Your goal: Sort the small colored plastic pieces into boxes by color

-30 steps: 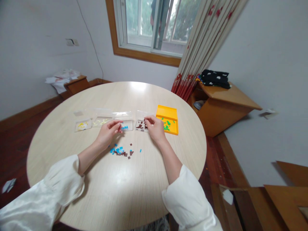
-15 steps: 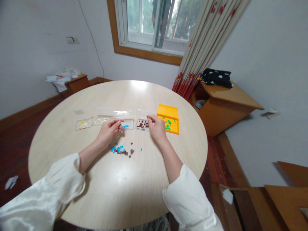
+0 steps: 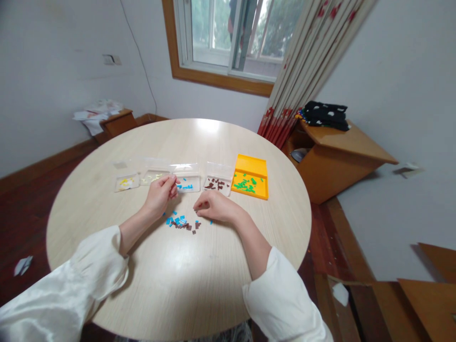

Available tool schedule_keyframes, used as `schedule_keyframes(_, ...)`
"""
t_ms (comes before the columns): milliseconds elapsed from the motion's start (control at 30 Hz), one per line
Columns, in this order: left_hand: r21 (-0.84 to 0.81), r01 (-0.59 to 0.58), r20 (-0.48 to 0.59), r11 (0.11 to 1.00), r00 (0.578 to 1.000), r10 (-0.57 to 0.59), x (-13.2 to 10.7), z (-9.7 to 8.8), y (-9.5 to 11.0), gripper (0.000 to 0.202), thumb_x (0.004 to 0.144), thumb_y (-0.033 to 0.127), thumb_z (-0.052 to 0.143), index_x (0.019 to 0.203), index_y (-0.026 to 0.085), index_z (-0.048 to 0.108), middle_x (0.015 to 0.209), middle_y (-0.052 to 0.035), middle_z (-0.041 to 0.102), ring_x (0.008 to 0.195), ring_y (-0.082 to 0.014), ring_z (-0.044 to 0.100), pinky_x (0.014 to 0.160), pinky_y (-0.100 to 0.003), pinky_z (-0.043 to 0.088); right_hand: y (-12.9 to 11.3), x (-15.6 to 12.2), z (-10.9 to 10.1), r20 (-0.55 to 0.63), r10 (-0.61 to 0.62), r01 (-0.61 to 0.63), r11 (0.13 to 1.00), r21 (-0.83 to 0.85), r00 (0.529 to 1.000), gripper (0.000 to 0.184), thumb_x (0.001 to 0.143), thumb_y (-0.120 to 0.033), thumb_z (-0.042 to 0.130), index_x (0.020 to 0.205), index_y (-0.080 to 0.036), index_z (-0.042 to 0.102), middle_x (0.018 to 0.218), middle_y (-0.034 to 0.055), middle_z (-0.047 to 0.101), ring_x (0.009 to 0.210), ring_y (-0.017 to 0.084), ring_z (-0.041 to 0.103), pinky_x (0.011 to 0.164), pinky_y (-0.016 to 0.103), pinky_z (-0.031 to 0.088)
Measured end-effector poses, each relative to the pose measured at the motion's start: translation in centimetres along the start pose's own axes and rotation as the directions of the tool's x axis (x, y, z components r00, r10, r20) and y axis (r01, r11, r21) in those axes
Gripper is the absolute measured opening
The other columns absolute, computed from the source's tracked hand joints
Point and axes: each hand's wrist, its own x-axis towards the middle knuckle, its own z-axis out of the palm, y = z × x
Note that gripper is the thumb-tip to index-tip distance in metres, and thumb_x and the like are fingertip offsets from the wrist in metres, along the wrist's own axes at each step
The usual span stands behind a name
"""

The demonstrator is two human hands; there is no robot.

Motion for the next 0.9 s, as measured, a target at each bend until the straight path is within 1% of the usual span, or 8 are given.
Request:
schedule_keyframes(133,-0.011,0.005,0.003,1.0,1.0,-0.005,0.16,-0.01,-0.19,0.028,0.073,0.037,0.062,0.06,0.015,0.052,0.037,0.009,0.034,0.034,-0.0044,0.029,0.037,-0.017,0.025,0.42,0.17,-0.17,0.072,-0.056,0.063,0.992,-0.106,0.996,0.014,0.07,-0.009,0.063,0.078,-0.014,0.073,0.073,0.0033,0.067,0.071,0.013,0.058,0.068,0.023,0.043)
schedule_keyframes(267,-0.009,0.009,-0.003,1.0,1.0,-0.009,0.22,-0.06,-0.18,0.027,0.074,0.037,0.061,0.06,0.015,0.052,0.037,0.0092,0.033,0.034,-0.0043,0.029,0.037,-0.017,0.024,0.5,0.22,-0.08,0.074,-0.04,0.049,0.991,-0.121,0.996,0.011,0.072,-0.007,0.062,0.074,-0.012,0.071,0.073,0.0047,0.066,0.07,0.013,0.058,0.068,0.023,0.044)
schedule_keyframes(433,-0.003,0.017,0.0,1.0,1.0,-0.017,0.15,0.03,0.03,0.027,0.074,0.037,0.061,0.06,0.015,0.052,0.037,0.0091,0.034,0.034,-0.0043,0.029,0.037,-0.017,0.024,0.24,0.13,0.06,-0.046,0.067,-0.069,0.997,-0.04,0.997,0.01,0.076,-0.01,0.059,0.078,-0.014,0.068,0.073,0.0033,0.067,0.069,0.012,0.059,0.067,0.023,0.044)
schedule_keyframes(500,0.002,0.021,0.005,1.0,1.0,-0.021,0.13,0.08,0.1,0.028,0.073,0.038,0.062,0.06,0.015,0.052,0.037,0.0091,0.033,0.034,-0.0043,0.028,0.037,-0.017,0.023,0.13,0.12,0.04,-0.099,0.089,-0.091,0.996,-0.015,0.991,0.01,0.077,-0.011,0.058,0.078,-0.014,0.068,0.073,0.0026,0.067,0.069,0.012,0.059,0.068,0.024,0.044)
schedule_keyframes(633,0.031,0.027,0.026,0.999,0.999,-0.028,0.04,0.11,0.13,0.029,0.072,0.039,0.062,0.06,0.015,0.054,0.037,0.0091,0.033,0.034,-0.0045,0.028,0.038,-0.018,0.024,0.15,0.21,-0.02,-0.204,0.069,-0.071,0.997,-0.003,0.976,0.011,0.075,-0.01,0.058,0.078,-0.015,0.067,0.076,0.003,0.068,0.072,0.012,0.059,0.069,0.024,0.043)
schedule_keyframes(733,0.093,0.02,0.061,0.995,0.998,-0.026,-0.09,0.11,0.06,0.027,0.072,0.038,0.062,0.062,0.015,0.055,0.037,0.0086,0.035,0.036,-0.0052,0.031,0.039,-0.018,0.026,0.28,0.29,-0.04,-0.267,0.035,-0.033,0.999,0.014,0.963,0.011,0.073,-0.009,0.059,0.078,-0.015,0.067,0.077,0.0031,0.068,0.073,0.012,0.059,0.07,0.025,0.043)
schedule_keyframes(833,0.183,-0.007,0.116,0.983,0.993,-0.014,-0.26,0.18,0.0,0.021,0.069,0.033,0.064,0.064,0.014,0.057,0.042,0.0067,0.043,0.039,-0.0062,0.038,0.042,-0.019,0.031,0.21,0.35,-0.1,-0.314,0.022,-0.004,0.998,0.06,0.949,0.009,0.072,-0.011,0.061,0.078,-0.015,0.066,0.075,0.0027,0.067,0.072,0.012,0.059,0.067,0.025,0.043)
schedule_keyframes(900,0.22,-0.029,0.16,0.975,0.987,-0.007,-0.37,0.25,-0.01,0.017,0.067,0.03,0.066,0.067,0.014,0.06,0.048,0.0048,0.051,0.043,-0.0069,0.043,0.045,-0.02,0.036,0.07,0.39,-0.16,-0.343,0.019,0.011,0.996,0.085,0.939,0.008,0.072,-0.012,0.062,0.079,-0.015,0.065,0.075,0.0024,0.067,0.07,0.012,0.059,0.067,0.025,0.043)
